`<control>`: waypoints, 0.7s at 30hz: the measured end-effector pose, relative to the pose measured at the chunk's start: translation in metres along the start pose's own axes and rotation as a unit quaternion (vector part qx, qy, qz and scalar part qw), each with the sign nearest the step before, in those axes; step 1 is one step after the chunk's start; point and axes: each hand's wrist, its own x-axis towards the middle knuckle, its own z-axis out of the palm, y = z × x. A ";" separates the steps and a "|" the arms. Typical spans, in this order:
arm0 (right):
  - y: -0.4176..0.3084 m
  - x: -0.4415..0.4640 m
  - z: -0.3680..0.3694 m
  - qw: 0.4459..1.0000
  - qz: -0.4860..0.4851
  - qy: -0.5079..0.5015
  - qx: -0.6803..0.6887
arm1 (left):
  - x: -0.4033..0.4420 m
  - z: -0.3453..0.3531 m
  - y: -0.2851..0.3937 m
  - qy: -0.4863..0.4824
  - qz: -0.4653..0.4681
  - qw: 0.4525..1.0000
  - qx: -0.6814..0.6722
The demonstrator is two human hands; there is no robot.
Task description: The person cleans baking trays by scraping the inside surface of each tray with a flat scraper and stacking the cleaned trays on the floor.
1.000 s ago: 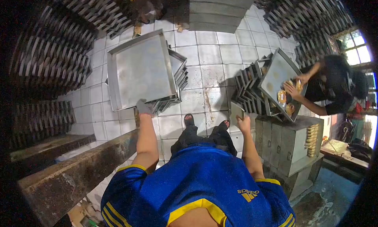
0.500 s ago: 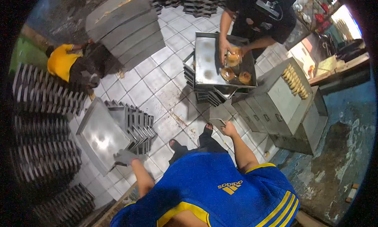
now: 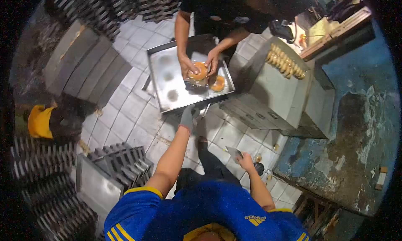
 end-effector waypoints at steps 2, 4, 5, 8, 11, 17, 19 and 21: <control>0.028 -0.029 -0.025 0.997 0.074 0.020 -0.007 | 0.026 0.039 -0.005 -0.009 -0.040 0.998 -0.038; 0.066 -0.060 -0.034 0.991 0.121 0.056 0.010 | 0.064 0.055 -0.020 -0.006 -0.048 0.994 -0.098; 0.092 -0.075 -0.032 0.989 0.118 0.089 0.031 | 0.091 0.057 -0.034 -0.007 -0.026 0.992 -0.120; 0.141 -0.113 -0.022 0.971 0.215 0.099 0.030 | 0.126 0.051 -0.052 0.102 0.038 0.992 -0.063; 0.157 -0.123 -0.014 0.957 0.271 0.075 0.069 | 0.180 0.023 -0.072 0.077 0.044 0.991 -0.098; 0.047 -0.045 -0.035 0.982 0.070 0.128 0.122 | 0.072 0.060 0.029 0.073 0.119 0.966 -0.220; -0.021 -0.006 -0.064 0.994 0.048 0.054 0.085 | 0.042 0.047 0.070 0.100 0.173 0.953 -0.229; -0.111 0.023 -0.098 0.998 -0.007 -0.018 0.061 | -0.007 0.026 0.107 0.102 0.193 0.950 -0.223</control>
